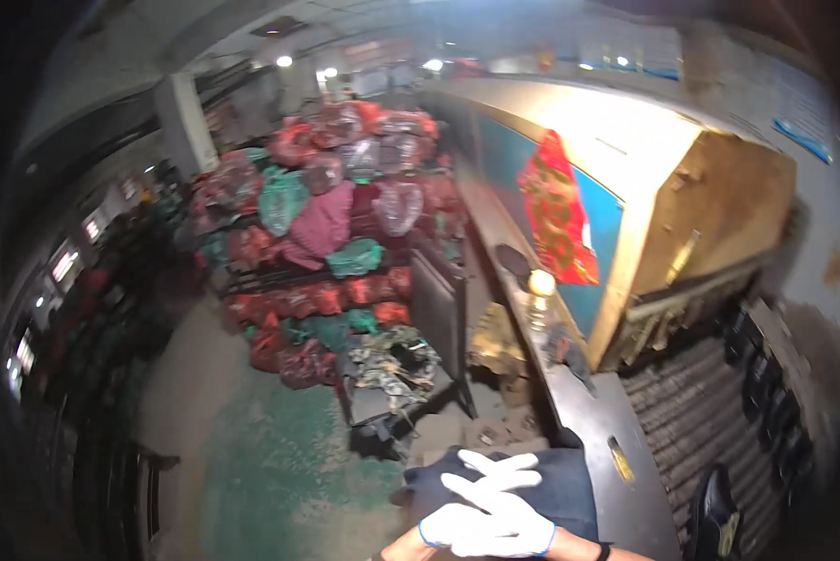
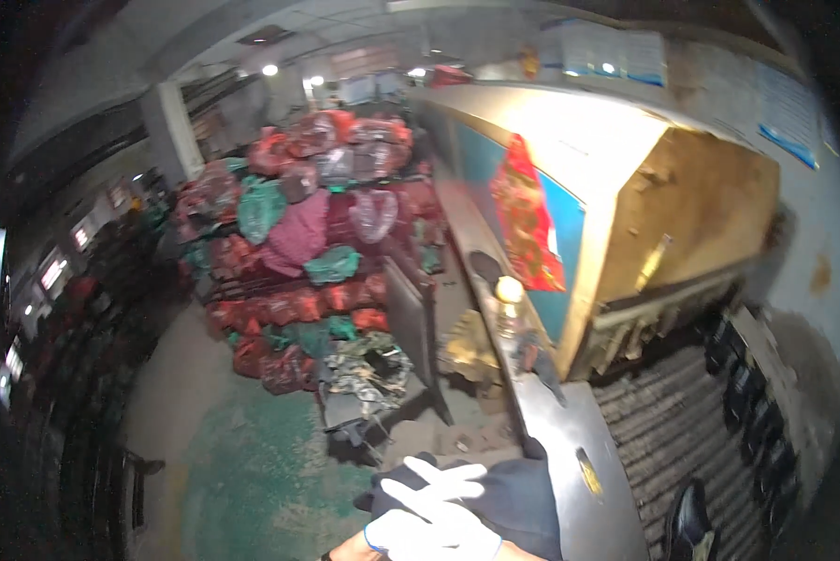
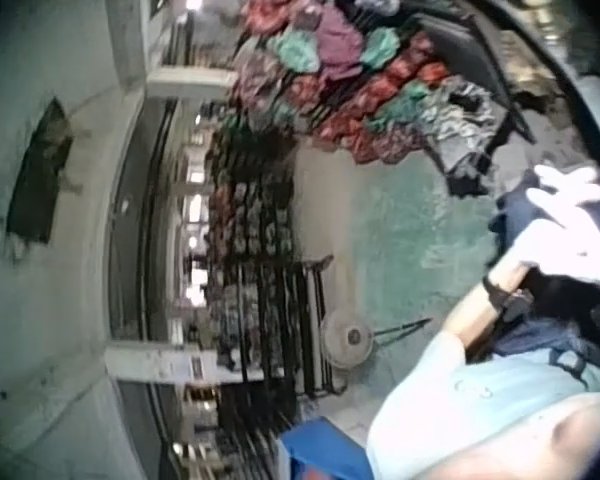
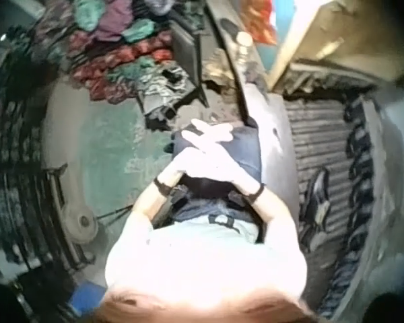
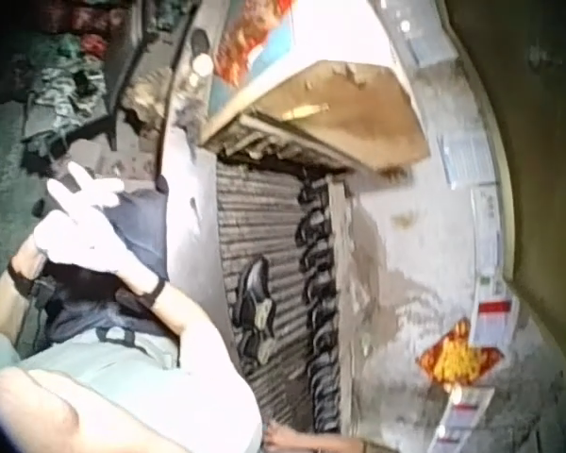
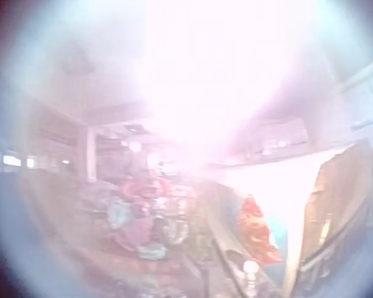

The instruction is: Clean and inspect shoes before placing them on a conveyor.

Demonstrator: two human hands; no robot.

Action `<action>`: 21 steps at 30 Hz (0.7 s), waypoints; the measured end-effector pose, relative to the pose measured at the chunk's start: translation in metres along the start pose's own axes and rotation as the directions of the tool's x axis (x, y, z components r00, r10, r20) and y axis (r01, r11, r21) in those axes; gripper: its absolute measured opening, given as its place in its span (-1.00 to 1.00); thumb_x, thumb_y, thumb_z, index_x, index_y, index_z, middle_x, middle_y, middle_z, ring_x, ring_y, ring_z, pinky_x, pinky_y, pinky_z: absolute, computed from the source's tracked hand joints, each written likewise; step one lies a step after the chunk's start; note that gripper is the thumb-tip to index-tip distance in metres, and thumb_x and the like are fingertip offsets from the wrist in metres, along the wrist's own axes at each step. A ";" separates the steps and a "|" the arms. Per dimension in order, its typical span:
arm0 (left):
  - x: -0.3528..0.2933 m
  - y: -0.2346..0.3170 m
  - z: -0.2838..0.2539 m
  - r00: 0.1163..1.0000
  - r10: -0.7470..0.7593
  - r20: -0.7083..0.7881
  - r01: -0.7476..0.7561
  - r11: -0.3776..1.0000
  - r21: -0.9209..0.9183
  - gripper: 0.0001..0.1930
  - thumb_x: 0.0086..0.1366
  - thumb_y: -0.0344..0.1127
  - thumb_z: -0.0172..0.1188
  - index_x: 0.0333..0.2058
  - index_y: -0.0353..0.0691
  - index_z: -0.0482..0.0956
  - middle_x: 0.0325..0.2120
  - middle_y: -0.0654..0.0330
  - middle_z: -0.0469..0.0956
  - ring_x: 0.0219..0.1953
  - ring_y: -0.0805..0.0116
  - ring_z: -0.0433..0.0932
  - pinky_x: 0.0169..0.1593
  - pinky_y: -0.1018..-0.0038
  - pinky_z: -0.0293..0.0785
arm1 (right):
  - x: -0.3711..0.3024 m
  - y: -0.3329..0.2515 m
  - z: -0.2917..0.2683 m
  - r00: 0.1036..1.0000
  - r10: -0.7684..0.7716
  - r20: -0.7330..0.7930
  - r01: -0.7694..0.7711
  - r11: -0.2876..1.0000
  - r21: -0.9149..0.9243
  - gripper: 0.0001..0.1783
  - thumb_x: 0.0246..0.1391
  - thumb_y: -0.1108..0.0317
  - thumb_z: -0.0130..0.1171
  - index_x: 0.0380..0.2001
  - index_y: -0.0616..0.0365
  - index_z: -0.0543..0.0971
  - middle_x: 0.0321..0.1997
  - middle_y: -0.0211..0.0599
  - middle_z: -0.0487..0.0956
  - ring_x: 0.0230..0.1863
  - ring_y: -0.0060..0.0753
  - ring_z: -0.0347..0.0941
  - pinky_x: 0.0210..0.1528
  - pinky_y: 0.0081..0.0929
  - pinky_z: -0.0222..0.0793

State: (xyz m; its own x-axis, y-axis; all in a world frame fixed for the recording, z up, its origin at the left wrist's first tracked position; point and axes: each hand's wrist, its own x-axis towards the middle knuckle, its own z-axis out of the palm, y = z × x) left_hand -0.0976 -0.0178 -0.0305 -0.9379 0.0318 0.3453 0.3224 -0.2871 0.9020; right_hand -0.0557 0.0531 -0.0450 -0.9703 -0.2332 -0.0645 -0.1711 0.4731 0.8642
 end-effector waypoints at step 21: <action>0.038 -0.030 0.030 0.858 0.069 0.508 0.014 0.987 -0.157 -0.19 0.58 -0.15 0.14 0.65 -0.14 -0.01 0.48 0.09 0.26 0.34 0.34 0.40 0.48 0.25 0.34 | 0.052 0.066 0.068 0.733 0.145 -0.665 0.680 -0.116 0.724 -0.31 0.19 0.02 0.33 0.30 0.20 0.65 0.53 0.15 0.46 0.54 0.26 0.34 0.49 0.13 0.30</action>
State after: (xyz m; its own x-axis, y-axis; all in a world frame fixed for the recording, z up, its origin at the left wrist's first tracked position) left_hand -0.1386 0.0204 -0.0365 -0.7180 0.4941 0.4903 0.2853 -0.4336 0.8547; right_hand -0.1295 0.1301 -0.0256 -0.6219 -0.6670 0.4103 -0.7640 0.4017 -0.5049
